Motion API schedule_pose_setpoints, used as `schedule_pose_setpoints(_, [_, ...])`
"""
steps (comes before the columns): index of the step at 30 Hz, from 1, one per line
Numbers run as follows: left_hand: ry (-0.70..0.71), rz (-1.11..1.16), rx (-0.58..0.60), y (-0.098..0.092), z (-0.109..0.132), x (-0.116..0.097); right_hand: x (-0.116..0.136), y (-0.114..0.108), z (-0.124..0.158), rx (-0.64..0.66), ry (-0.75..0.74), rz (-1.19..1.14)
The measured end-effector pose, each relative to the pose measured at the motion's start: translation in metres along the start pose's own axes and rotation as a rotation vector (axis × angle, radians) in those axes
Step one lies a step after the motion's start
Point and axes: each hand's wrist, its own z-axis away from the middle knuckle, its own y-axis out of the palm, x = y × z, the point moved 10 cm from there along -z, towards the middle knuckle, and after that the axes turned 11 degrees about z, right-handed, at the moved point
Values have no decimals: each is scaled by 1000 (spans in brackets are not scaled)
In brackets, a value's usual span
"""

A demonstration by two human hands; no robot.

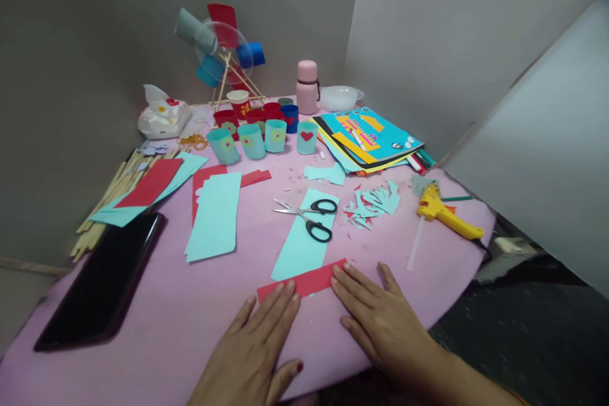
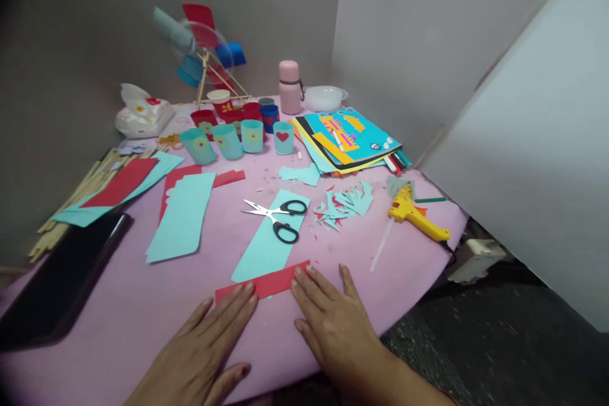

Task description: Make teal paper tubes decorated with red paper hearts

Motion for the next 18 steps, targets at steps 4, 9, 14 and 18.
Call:
schedule_pose_setpoints(4, [-26, -122, -11, -3, 14, 8, -5, -1, 7, 31, -16, 18])
schedule_pose_setpoints(9, [-29, -156, -78, -9, 18, 8, 5, -7, 0, 17, 30, -16])
schedule_pose_setpoints(14, [-15, -148, -98, -10, 17, 7, 49, 2, -11, 83, -241, -193])
schedule_pose_setpoints(18, [-44, -128, -144, -10, 23, 13, 22, 6, -2, 79, -134, -144])
